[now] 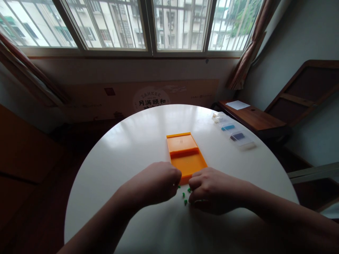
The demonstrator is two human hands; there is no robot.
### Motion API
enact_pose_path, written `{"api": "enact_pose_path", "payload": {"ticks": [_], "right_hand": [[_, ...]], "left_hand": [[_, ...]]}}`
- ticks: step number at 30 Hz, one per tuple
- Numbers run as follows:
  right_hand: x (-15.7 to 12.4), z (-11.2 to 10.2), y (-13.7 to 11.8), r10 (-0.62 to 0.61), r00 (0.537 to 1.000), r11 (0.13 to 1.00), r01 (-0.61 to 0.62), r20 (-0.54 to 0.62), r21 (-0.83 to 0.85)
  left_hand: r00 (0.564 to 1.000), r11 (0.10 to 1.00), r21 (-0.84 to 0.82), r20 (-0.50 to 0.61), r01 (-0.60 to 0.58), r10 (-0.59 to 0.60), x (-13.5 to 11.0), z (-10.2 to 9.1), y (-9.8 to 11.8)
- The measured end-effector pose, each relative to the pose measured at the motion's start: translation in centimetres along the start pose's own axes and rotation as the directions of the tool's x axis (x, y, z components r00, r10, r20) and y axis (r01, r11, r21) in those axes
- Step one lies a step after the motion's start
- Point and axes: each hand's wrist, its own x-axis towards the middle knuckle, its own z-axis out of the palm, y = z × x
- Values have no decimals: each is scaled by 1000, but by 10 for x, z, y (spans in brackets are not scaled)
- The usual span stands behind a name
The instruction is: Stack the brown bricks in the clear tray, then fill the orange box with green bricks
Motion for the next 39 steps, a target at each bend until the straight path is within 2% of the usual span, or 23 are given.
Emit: {"api": "enact_pose_path", "payload": {"ticks": [2, 4, 7, 9, 11, 13, 15, 21, 25, 30, 33, 36, 39], "right_hand": [[-1, -3, -1, 19, 1000, 1000, -19, -9, 6], [-2, -6, 0, 49, 997, 999, -49, -64, 11], [-3, -8, 5, 133, 962, 991, -133, -238, 17], [-3, -8, 12, 202, 899, 979, -198, -388, 52], [-2, -6, 21, 276, 808, 960, -253, -520, 117], [-1, -5, 28, 356, 732, 934, -298, -581, 197], [-1, -5, 32, 412, 701, 911, -310, -582, 271], [2, -4, 36, 446, 742, 868, -222, -500, 444], [1, -2, 39, 423, 763, 851, -148, -489, 505], [-1, -3, 42, 405, 779, 843, -117, -479, 524], [0, -5, 41, 377, 792, 855, -98, -480, 510], [1, -5, 40, 372, 784, 869, -106, -497, 483], [1, -5, 41, 388, 756, 889, -155, -527, 431]], "left_hand": [[991, 998, -39, -121, 55, -60, 3, -3, -9], [962, 993, -57, -245, 107, -118, 10, 0, -19], [919, 992, -89, -378, 86, -113, 21, 10, -29], [891, 996, -77, -449, 35, -66, 27, 19, -32], [860, 997, -68, -510, -20, -18, 30, 26, -32], [823, 995, -61, -567, -76, 28, 31, 29, -31], [786, 989, -52, -613, -138, 77, 32, 31, -29], [700, 950, -7, -677, -312, 225, 30, 28, -23], [694, 939, 10, -671, -342, 260, 29, 28, -21], [689, 939, 37, -670, -342, 278, 30, 28, -19], [695, 940, 41, -662, -340, 280, 30, 27, -16], [718, 947, 37, -644, -318, 266, 29, 26, -16], [785, 978, 16, -594, -209, 177, 26, 22, -22]]}}
